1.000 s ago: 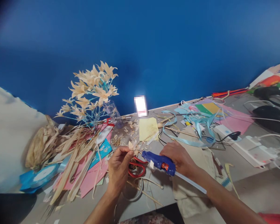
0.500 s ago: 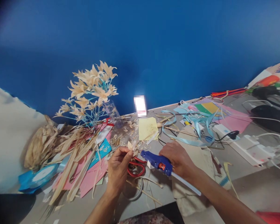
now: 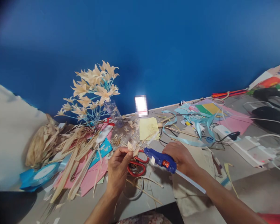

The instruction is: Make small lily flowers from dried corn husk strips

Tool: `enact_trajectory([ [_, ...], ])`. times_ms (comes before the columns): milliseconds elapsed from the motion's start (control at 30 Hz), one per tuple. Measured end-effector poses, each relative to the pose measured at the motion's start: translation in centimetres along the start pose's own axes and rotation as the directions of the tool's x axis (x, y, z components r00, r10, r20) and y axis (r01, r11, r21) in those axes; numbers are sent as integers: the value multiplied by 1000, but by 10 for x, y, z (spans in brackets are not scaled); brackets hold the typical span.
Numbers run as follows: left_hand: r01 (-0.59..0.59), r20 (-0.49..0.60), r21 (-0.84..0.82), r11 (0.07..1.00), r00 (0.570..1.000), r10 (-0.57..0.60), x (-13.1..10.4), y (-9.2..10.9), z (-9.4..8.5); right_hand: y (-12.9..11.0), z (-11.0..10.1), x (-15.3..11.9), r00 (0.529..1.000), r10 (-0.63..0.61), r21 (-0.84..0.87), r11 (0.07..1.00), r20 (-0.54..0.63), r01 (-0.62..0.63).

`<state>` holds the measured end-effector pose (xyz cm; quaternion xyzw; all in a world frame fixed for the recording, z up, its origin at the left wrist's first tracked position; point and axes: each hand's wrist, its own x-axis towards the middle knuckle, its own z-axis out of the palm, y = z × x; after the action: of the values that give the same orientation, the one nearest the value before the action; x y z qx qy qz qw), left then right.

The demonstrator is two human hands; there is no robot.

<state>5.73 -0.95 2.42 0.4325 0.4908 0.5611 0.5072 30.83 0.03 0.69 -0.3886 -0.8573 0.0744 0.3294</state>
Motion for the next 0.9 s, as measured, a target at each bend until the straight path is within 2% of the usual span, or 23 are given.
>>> enact_trajectory([
  [100, 6, -6, -5, 1000, 1000, -6, -1, 0, -1, -6, -3, 1, 999, -35, 4, 999, 37, 35],
  [167, 0, -13, -19, 1000, 1000, -1, -1, 0, -1, -9, -5, 1, 997, -28, -79, 996, 66, 33],
  [267, 26, -6, -98, 995, 1000, -27, -1, -1, -1, -1, -7, 4, 992, 82, -308, 950, 93, -50],
  [400, 64, -5, -164, 984, 998, -65, 0, -2, 0, 27, -6, 6, 958, 216, -493, 865, 190, -97],
  [533, 96, -27, -234, 967, 994, -106, 1, -2, 3, 51, -6, 1, 919, 254, -480, 873, 301, -84],
  [633, 123, -27, -276, 953, 990, -135, 0, -3, 6, 46, -16, -2, 904, 250, -450, 890, 347, -74],
  [700, 130, -26, -284, 950, 989, -143, 0, -4, 8, 28, -22, 3, 928, 235, -475, 877, 288, -75],
  [767, 137, -18, -288, 948, 989, -148, -1, -5, 11, 1, -24, 13, 974, 175, -493, 866, 142, -84],
  [833, 150, 1, -306, 940, 988, -157, -3, -4, 15, -28, -18, 26, 999, 15, -444, 895, -52, -37],
  [900, 178, 42, -337, 924, 984, -174, -5, -3, 19, -52, -6, 38, 972, -157, -409, 910, -173, 74],
])
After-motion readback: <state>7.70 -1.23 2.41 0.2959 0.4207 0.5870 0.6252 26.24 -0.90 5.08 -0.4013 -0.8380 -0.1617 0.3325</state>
